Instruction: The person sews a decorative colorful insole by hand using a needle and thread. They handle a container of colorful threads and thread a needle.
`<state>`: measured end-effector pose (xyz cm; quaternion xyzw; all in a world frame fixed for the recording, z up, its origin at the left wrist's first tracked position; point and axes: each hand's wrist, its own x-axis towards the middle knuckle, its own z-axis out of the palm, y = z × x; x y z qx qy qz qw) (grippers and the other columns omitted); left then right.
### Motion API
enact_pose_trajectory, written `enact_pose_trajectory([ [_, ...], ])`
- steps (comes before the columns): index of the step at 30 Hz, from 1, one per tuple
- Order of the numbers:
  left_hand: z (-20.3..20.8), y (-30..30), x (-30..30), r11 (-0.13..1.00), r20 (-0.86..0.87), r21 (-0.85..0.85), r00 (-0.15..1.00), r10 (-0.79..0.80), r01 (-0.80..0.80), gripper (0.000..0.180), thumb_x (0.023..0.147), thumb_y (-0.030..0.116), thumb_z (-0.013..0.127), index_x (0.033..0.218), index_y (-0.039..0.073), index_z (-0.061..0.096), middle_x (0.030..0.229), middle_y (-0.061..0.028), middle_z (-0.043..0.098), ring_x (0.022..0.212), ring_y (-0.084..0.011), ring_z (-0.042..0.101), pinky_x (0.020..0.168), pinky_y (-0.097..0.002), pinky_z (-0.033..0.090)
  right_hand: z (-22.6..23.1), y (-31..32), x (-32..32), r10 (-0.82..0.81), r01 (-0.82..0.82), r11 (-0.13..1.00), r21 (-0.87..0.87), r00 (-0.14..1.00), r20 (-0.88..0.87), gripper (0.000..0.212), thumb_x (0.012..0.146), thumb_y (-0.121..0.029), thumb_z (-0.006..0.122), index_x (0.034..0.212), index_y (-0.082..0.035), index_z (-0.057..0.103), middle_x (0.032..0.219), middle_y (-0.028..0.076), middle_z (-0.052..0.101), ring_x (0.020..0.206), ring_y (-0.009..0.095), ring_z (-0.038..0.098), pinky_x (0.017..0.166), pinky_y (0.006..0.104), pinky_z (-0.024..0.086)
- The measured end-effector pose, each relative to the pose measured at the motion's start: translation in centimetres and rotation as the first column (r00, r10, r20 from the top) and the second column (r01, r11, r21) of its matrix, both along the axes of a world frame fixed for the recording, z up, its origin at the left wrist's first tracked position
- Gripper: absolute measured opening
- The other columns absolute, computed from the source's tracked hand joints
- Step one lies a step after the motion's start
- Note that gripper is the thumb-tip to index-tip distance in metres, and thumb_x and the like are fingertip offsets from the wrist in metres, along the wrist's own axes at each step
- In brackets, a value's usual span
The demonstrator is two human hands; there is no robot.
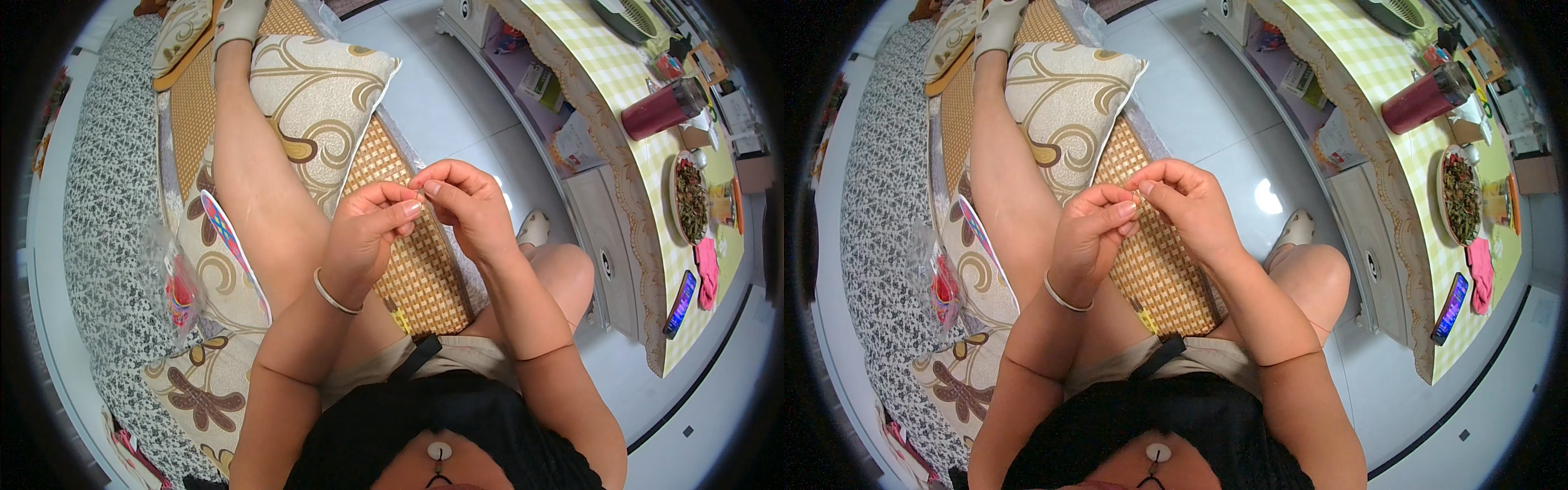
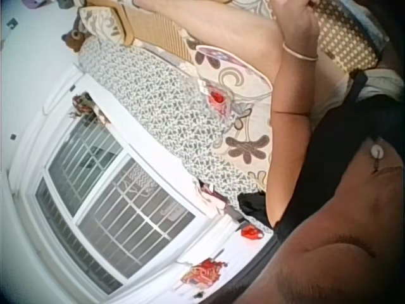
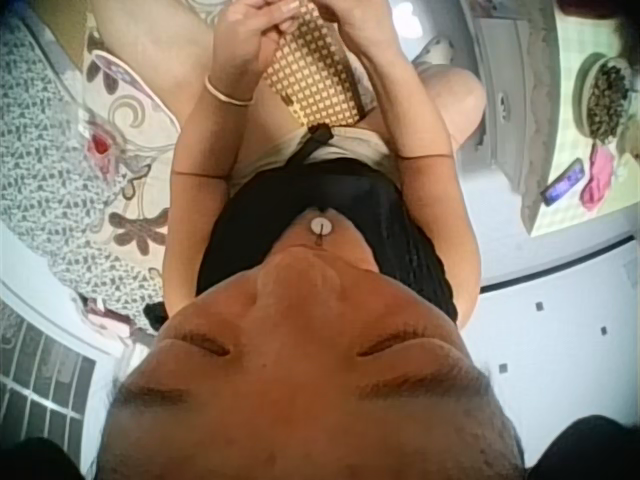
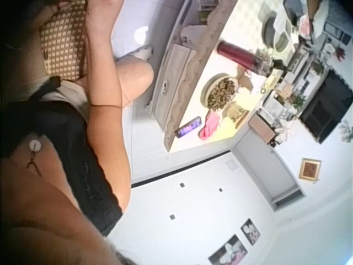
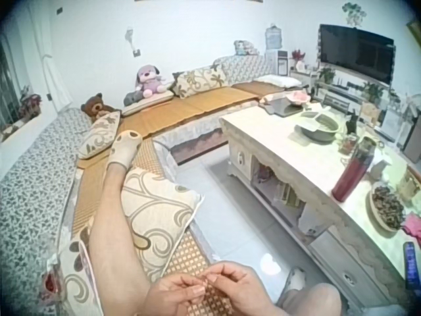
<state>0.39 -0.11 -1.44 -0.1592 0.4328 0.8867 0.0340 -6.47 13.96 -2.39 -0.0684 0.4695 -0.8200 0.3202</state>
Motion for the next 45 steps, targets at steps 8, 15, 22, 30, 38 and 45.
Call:
enact_pose_trajectory([
  [8,0.05,-0.09,0.03,1.0,-0.005,-0.008,1.0,0.006,-0.006,0.008,0.081,0.001,0.062,0.088,-0.002,0.061,0.082,-0.0055,0.061,0.066,-0.0081,0.05,0.062,-0.0194,0.042,-0.07,0.09,-0.08,0.014,-0.013,0.999,-0.029,1.0,0.014,0.01,0.084,-0.006,0.056,0.086,-0.002,0.065,0.072,-0.002,0.061,0.056,0.001,0.043,0.05,0.0155,0.032],
  [15,-0.03,-0.15,0.08,1.0,-0.014,-0.031,1.0,-0.004,0.003,0.009,0.081,0.0,0.062,0.089,-0.002,0.061,0.082,-0.0058,0.061,0.066,-0.0082,0.05,0.062,-0.0196,0.042,-0.07,-0.02,-0.09,0.018,-0.018,1.0,-0.017,1.0,0.018,0.01,0.084,-0.006,0.057,0.086,-0.002,0.065,0.071,-0.003,0.06,0.055,0.001,0.042,0.049,0.0154,0.031],
  [22,-0.12,-0.17,0.05,1.0,-0.018,-0.028,1.0,-0.006,0.006,0.008,0.08,-0.001,0.062,0.088,-0.002,0.061,0.081,-0.0059,0.062,0.066,-0.0081,0.05,0.061,-0.0196,0.041,-0.2,0.1,-0.16,0.042,-0.04,0.996,-0.077,0.999,0.024,0.009,0.085,-0.009,0.058,0.085,-0.003,0.064,0.069,-0.004,0.058,0.055,0.001,0.04,0.049,0.0159,0.03],
  [30,-0.34,-0.06,0.24,0.992,-0.033,-0.126,0.999,0.001,-0.005,0.008,0.078,-0.001,0.064,0.086,-0.003,0.061,0.077,-0.0051,0.061,0.065,-0.0077,0.051,0.061,-0.0196,0.041,-0.78,-0.31,0.07,0.022,-0.019,0.993,-0.113,0.999,0.026,0.006,0.083,-0.01,0.064,0.083,-0.004,0.064,0.076,-0.001,0.061,0.064,0.003,0.048,0.055,0.0165,0.036],
  [38,0.02,-0.32,0.47,0.987,-0.058,-0.159,0.998,0.025,-0.034,0.009,0.078,-0.001,0.064,0.086,-0.003,0.062,0.079,-0.0055,0.062,0.068,-0.0081,0.053,0.063,-0.0195,0.042,-0.69,-0.12,-0.2,0.041,-0.04,0.997,-0.062,0.999,0.013,0.007,0.081,-0.007,0.066,0.085,-0.002,0.065,0.079,0.001,0.064,0.065,0.004,0.051,0.057,0.0169,0.039],
  [45,0.22,-0.38,0.53,0.988,-0.067,-0.151,0.997,0.024,-0.034,0.011,0.077,-0.001,0.065,0.087,-0.003,0.062,0.08,-0.0061,0.063,0.068,-0.0083,0.053,0.063,-0.0197,0.043,-0.97,-0.23,-0.19,0.03,-0.029,0.995,-0.093,1.0,0.007,0.006,0.081,-0.007,0.066,0.084,-0.002,0.064,0.079,0.002,0.063,0.065,0.005,0.051,0.057,0.0173,0.039],
])
